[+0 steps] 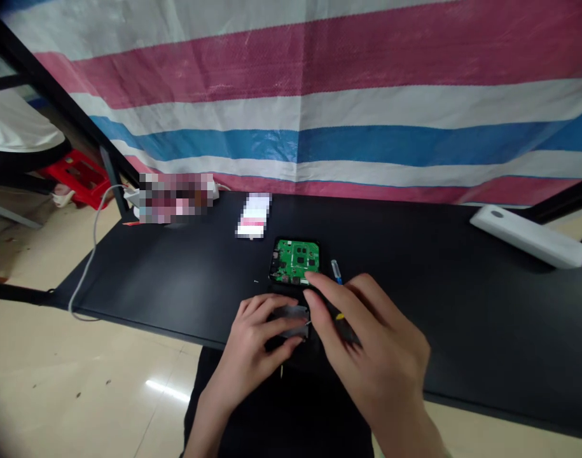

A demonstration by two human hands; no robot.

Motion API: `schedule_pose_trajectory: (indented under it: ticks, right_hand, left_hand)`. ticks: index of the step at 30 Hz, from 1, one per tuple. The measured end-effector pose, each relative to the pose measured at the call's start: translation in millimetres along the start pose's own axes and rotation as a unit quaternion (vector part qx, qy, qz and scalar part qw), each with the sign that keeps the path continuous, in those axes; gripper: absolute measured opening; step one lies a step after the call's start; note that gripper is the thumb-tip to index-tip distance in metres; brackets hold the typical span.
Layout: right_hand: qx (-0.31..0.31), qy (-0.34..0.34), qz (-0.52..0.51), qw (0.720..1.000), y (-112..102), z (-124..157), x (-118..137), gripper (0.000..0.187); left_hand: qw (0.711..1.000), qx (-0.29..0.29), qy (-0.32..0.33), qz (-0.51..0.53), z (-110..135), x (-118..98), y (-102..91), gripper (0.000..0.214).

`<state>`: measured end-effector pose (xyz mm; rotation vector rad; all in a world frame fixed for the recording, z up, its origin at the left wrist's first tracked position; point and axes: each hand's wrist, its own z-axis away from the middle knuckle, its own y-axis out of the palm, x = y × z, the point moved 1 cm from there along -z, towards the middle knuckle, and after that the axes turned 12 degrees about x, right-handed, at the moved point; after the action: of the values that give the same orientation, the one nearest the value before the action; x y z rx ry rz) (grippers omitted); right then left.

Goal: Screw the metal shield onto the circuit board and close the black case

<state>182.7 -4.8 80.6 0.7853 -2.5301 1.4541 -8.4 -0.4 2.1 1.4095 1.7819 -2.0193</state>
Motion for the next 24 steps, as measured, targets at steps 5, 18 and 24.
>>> schedule_pose_trajectory:
  ticks: [5,18,24]
  right_hand:
    - [0.041,-0.001,-0.096,0.994,-2.3,-3.5,0.0,0.042]
    - [-0.083,0.09,-0.129,0.984,20.9,12.1,3.9,0.034]
    - [-0.057,0.075,-0.184,0.978,16.9,14.6,5.0,0.04]
  left_hand:
    - [1.0,-0.005,0.007,-0.001,0.4,1.6,1.2,0.03]
    - [1.0,-0.001,-0.008,0.013,-2.4,-2.1,-0.2,0.034]
    - [1.0,0.006,-0.016,0.018,-3.3,-2.0,-0.6,0.031]
